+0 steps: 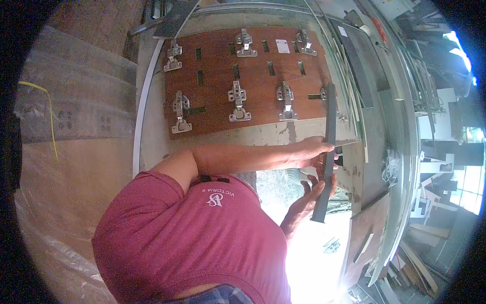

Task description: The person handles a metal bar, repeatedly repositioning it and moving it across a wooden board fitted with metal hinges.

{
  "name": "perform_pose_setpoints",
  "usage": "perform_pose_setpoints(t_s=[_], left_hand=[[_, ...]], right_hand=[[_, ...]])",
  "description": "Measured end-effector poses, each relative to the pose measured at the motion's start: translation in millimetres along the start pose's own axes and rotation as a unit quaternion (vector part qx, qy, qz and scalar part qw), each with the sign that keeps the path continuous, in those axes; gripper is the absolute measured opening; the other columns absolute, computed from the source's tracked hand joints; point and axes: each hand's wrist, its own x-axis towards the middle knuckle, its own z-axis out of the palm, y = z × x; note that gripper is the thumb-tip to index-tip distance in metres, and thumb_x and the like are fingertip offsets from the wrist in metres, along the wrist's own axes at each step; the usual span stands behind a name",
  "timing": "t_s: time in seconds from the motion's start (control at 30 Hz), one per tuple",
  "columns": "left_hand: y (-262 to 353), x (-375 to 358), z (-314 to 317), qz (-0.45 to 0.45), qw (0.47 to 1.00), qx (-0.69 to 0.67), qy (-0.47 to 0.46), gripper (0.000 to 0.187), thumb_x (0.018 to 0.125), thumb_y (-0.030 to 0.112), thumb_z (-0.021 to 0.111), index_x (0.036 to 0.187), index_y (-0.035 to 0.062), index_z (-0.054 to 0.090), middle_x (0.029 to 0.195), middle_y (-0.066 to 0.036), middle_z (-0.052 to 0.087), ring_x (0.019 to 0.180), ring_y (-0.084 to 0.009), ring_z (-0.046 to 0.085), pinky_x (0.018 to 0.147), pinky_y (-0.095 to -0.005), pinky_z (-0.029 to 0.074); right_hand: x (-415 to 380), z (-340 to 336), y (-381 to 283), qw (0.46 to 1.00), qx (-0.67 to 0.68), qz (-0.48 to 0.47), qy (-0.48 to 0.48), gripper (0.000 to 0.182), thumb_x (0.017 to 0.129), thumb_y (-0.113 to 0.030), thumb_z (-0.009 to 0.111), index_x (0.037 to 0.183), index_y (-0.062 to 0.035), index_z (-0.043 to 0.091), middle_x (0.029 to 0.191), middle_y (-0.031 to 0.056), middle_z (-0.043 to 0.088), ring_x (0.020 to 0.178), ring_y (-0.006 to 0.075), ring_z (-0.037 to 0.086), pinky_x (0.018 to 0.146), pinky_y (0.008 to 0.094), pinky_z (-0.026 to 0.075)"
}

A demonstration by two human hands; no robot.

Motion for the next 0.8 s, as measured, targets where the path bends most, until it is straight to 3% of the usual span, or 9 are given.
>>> perform_pose_setpoints(t_s=[0.27,0.43,0.47,0.6,0.67,0.8], left_hand=[[12,-8,4,0.01,0.999,-0.006,0.034,0.036,0.089,0.013,0.041,0.117,-0.0048,0.027,0.111,-0.02,0.045,0.094,-0.0307,0.056,0.077,-0.0414,0.053],[46,3,-16,0.115,0.991,-0.066,0.028,0.039,0.087,0.011,0.044,0.119,-0.003,0.026,0.106,-0.023,0.049,0.093,-0.0336,0.058,0.081,-0.0431,0.052],[53,6,-22,0.116,0.991,-0.065,0.029,0.039,0.087,0.011,0.044,0.119,-0.003,0.026,0.106,-0.023,0.049,0.093,-0.0336,0.058,0.081,-0.0431,0.052],[84,13,-39,0.174,0.982,-0.027,0.073,0.031,0.086,0.007,0.043,0.113,-0.0041,0.031,0.098,-0.02,0.052,0.083,-0.0317,0.061,0.073,-0.0396,0.056],[97,13,-43,0.186,0.979,-0.014,0.078,0.03,0.085,0.007,0.043,0.11,-0.0055,0.034,0.093,-0.018,0.053,0.079,-0.0297,0.062,0.071,-0.0382,0.056],[116,29,-60,0.197,0.979,-0.018,0.055,0.022,0.083,0.006,0.043,0.103,-0.0034,0.038,0.093,-0.017,0.054,0.082,-0.0328,0.061,0.074,-0.0444,0.054]], right_hand=[[1,-3,10,1.0,0.0,-0.007,-0.018,0.054,0.086,-0.044,0.048,0.127,-0.0108,0.035,0.103,0.0103,0.055,0.083,0.014,0.054,0.066,0.0277,0.045],[12,-17,35,0.987,0.046,-0.041,-0.146,0.073,0.08,-0.051,0.053,0.133,-0.0095,0.026,0.113,0.0146,0.053,0.071,0.0125,0.059,0.051,0.0196,0.049],[11,-18,40,0.988,0.059,-0.052,-0.132,0.081,0.077,-0.055,0.055,0.135,-0.0104,0.021,0.112,0.0149,0.053,0.069,0.0127,0.059,0.05,0.0193,0.05],[13,-10,26,0.983,0.096,-0.061,-0.148,0.082,0.078,-0.056,0.054,0.137,-0.0113,0.018,0.112,0.0155,0.053,0.07,0.0126,0.059,0.051,0.0197,0.05],[16,-1,14,0.987,0.07,-0.035,-0.14,0.091,0.075,-0.064,0.05,0.137,-0.0079,0.015,0.111,0.0183,0.049,0.073,0.0164,0.058,0.052,0.0229,0.05],[27,15,8,0.983,0.037,-0.031,-0.178,0.083,0.08,-0.061,0.044,0.137,-0.0071,0.016,0.119,0.0173,0.047,0.082,0.0172,0.058,0.059,0.0238,0.05]])
